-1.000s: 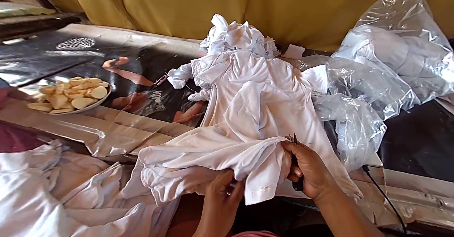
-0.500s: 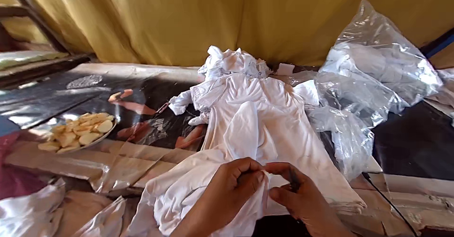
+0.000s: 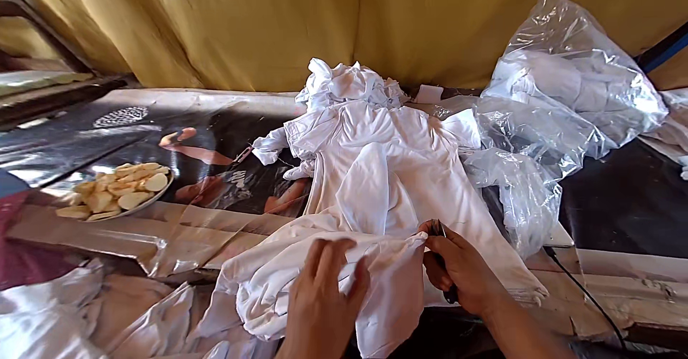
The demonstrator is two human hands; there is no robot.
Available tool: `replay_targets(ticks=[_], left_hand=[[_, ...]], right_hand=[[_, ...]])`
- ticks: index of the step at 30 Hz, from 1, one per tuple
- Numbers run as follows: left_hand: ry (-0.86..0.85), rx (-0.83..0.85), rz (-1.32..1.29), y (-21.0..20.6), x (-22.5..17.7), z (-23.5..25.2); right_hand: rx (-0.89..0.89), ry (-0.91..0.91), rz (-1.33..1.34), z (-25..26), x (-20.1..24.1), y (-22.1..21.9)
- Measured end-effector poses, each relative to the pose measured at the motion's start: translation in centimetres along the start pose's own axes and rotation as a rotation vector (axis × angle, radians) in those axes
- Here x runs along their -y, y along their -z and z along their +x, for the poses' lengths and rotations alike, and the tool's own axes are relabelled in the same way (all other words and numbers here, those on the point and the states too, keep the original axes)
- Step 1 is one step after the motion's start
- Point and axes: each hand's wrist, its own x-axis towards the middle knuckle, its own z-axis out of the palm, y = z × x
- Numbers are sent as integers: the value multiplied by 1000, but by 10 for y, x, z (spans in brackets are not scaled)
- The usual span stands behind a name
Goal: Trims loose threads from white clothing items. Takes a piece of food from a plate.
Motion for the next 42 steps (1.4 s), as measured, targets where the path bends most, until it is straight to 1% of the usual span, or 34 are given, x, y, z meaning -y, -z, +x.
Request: replay_targets(ticks=[3, 7, 9, 10, 11, 13, 14, 15, 16, 19, 22, 24, 26, 27, 28, 30, 32, 33, 36, 42], left_hand=[[-48, -43, -63, -12, -17, -18], [-90, -43, -3, -35, -9, -29], [-44, -30, -97, -37, -4, -27], [34, 13, -224, -35, -2, -26], [150, 82, -398, -30, -2, -23], [460, 229, -788, -18, -3, -15], [593, 257, -905, -14, -2, -11], [659, 264, -942, -11, -1, -9], [675, 267, -930, -11, 2, -8], [637, 340, -832, -10, 6, -9], [630, 340, -910, -14, 2, -11], [673, 357, -970, -15, -2, -11], [737, 351, -1024, -15, -7, -8], [765, 350, -1057, -14, -9, -7], [788, 353, -1092, -13, -10, -6], [819, 360, -1165, -12, -12, -5], [821, 361, -1206, -12, -14, -4], [819, 359, -1217, -11, -15, -3], [801, 358, -1259, -10, -17, -1], [830, 340, -1295, -6, -17, 2]], right_hand=[[-4, 43, -29, -2, -3, -5], [-27, 95, -23, -3, -10, -7], [-33, 102, -19, -3, -12, -6], [-44, 108, -20, -2, -13, -5], [-64, 116, -16, -2, -14, -3], [-97, 118, -29, -1, -14, 3], [-107, 110, -41, -1, -15, 7], [-110, 99, -57, -1, -16, 10], [-105, 89, -73, -2, -17, 12], [-88, 87, -144, -4, -20, 15], [-117, 106, -240, -3, -22, 17], [-194, 162, -325, -6, -19, 17], [-258, 279, -382, -11, -14, 15], [-249, 344, -395, -16, -10, 14], [-195, 400, -400, -22, -6, 13], [-38, 486, -446, -35, 0, 6], [83, 512, -552, -41, 0, -5], [115, 519, -610, -41, -2, -11], [146, 494, -724, -38, -10, -19], [124, 468, -754, -37, -11, -22]])
